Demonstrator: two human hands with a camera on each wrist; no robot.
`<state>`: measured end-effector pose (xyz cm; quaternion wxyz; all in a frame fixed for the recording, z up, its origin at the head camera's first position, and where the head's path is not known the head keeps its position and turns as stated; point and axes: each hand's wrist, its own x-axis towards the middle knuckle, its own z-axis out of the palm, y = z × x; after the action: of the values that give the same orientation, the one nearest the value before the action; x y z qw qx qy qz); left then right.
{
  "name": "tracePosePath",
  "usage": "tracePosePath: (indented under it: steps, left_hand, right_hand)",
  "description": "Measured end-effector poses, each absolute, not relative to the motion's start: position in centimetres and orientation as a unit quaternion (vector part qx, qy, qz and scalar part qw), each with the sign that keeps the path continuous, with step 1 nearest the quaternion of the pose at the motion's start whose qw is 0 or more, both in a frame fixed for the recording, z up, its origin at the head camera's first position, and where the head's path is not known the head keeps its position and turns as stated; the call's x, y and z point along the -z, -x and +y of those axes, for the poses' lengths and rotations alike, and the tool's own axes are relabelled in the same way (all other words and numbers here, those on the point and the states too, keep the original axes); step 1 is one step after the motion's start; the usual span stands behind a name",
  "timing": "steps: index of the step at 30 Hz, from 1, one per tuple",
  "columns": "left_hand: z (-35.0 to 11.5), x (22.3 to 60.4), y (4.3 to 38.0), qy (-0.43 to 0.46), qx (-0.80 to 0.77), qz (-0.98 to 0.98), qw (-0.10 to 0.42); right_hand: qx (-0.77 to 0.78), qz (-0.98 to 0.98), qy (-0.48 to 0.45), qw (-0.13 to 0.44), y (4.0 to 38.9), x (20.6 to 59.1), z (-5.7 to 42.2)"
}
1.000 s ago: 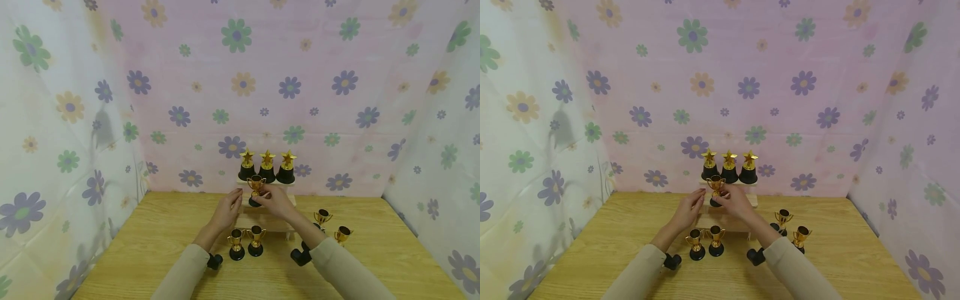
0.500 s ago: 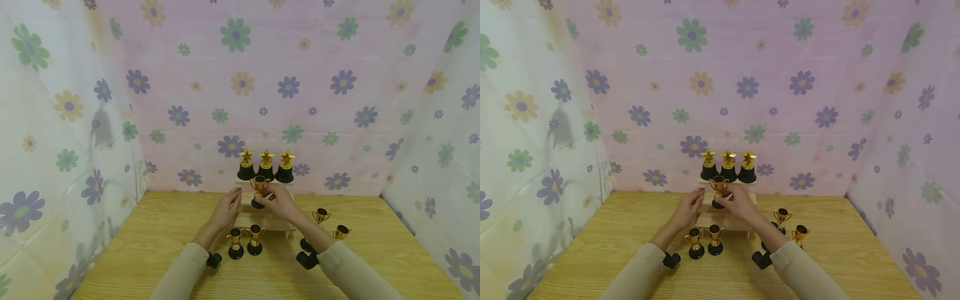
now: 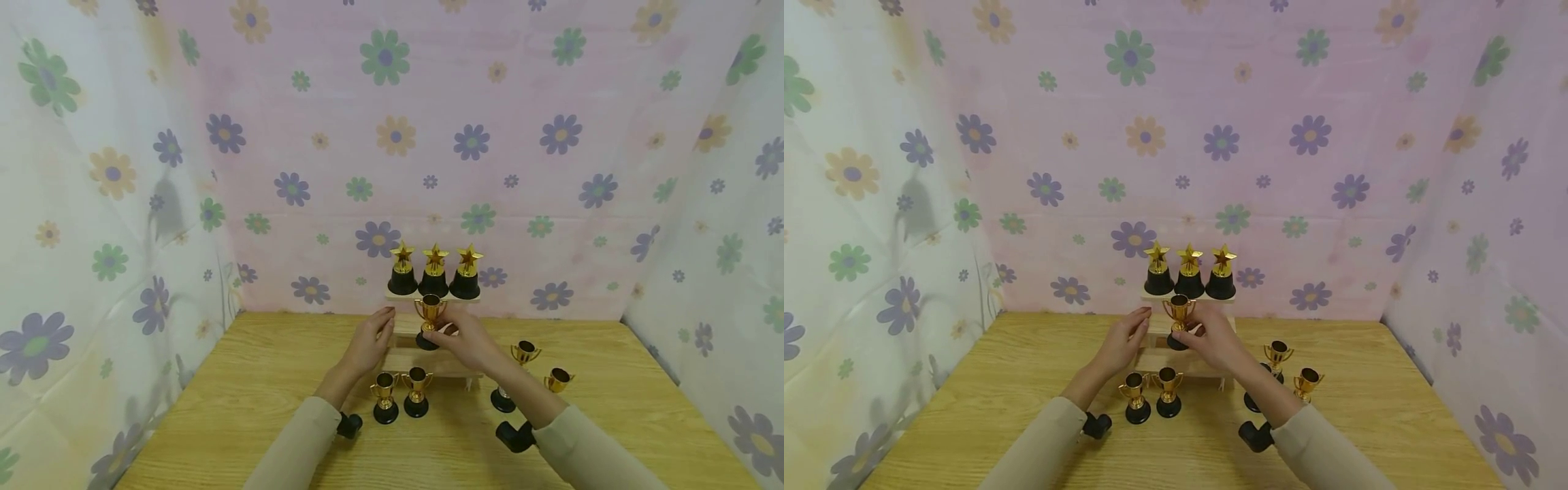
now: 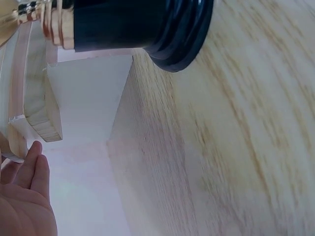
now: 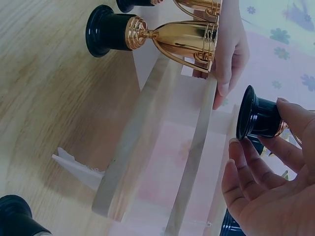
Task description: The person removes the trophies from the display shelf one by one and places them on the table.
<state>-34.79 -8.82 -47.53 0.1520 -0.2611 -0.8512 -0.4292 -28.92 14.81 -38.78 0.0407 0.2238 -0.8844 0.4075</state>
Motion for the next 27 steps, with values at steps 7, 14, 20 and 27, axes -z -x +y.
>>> tracePosePath:
  steps: [7, 14, 20, 27]
  left_hand:
    - [-8.8, 47.8, 34.8, 0.256, 0.427, -0.854, 0.151]
    - [-8.7, 47.7, 34.9, 0.257, 0.434, -0.849, 0.156]
    - [-8.8, 47.7, 34.9, 0.259, 0.433, -0.849, 0.158]
    - [-8.8, 47.6, 34.9, 0.257, 0.434, -0.850, 0.154]
  right_hand:
    - [-0.421, -0.886, -0.195, 0.017, 28.1, 38.9, 15.3]
    - [-0.418, -0.885, -0.203, 0.029, 27.3, 38.7, 16.0]
    - [-0.419, -0.882, -0.214, 0.031, 26.4, 38.2, 16.6]
    - [-0.414, -0.882, -0.225, 0.025, 25.8, 38.3, 16.8]
